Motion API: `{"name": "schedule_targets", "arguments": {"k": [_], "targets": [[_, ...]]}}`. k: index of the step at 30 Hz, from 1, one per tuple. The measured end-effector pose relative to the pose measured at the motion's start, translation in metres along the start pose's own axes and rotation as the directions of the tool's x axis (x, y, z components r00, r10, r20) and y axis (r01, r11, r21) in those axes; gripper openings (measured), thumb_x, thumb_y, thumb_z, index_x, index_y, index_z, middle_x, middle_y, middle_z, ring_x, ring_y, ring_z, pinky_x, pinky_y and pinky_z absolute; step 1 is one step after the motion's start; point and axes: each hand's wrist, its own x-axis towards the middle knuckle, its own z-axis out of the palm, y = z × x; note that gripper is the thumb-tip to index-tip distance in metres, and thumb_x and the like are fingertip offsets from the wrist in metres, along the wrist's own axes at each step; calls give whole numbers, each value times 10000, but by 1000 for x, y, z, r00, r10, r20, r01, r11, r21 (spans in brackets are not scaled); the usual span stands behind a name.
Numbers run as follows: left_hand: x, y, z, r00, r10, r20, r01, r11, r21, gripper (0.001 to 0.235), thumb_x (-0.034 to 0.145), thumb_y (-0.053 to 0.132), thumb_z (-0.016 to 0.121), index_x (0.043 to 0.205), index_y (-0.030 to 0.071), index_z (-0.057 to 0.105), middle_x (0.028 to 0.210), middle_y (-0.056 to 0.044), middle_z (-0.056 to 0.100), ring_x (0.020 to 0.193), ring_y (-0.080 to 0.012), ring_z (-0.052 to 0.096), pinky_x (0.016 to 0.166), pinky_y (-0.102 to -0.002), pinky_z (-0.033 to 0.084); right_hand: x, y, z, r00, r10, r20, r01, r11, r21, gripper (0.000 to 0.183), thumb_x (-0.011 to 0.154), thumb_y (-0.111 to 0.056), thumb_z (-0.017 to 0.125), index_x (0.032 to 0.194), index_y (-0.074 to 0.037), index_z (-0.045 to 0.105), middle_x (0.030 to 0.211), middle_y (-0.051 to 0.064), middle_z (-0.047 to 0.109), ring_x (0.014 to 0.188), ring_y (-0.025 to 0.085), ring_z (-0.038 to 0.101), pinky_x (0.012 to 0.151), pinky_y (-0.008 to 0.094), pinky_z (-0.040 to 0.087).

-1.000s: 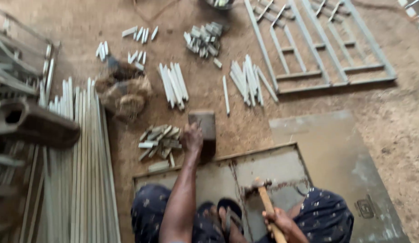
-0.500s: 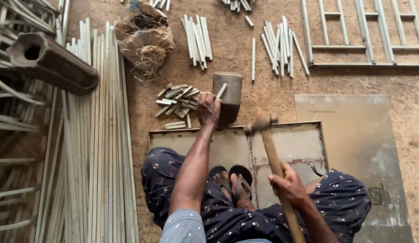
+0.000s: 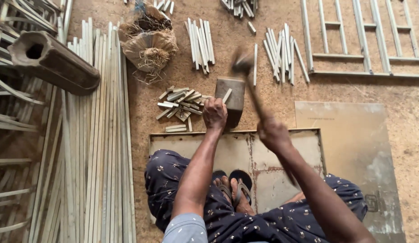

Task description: Manually straightening and hammering small metal components for a larger gate frame.

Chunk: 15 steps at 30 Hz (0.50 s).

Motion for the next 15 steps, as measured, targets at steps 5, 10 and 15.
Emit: {"name": "schedule_targets", "arguments": {"k": [5, 10, 15], "targets": [[-1, -3, 2, 992, 64, -107, -67, 997, -30, 136, 869, 105, 757, 904, 1, 677, 863, -153, 634, 827, -322, 621, 685, -460, 550, -14, -32, -30, 947, 172, 273, -183, 983, 18, 286, 946, -186, 656, 1166, -47, 537, 737, 80, 636, 548, 147, 624, 475, 321, 550], [5, 12, -24, 1000, 11, 8, -11, 1000, 5, 146, 808, 102, 784, 768, 55, 652, 875, -139, 658, 877, -320, 651, 767, -446, 589, -31, -95, -74, 1000, 20, 8, -21, 974, 226, 375, 951, -174, 655, 1269, -25, 522, 712, 50, 627, 552, 167, 619, 456, 307, 547], [4, 10, -19, 1000, 13, 14, -13, 1000, -13, 141, 787, 116, 798, 792, 58, 669, 888, -133, 665, 878, -312, 655, 752, -434, 589, -4, -39, -25, 1000, 7, 18, -9, 997, 73, 254, 1015, -160, 577, 1203, -16, 485, 667, 62, 577, 495, 187, 584, 428, 326, 491]]}}
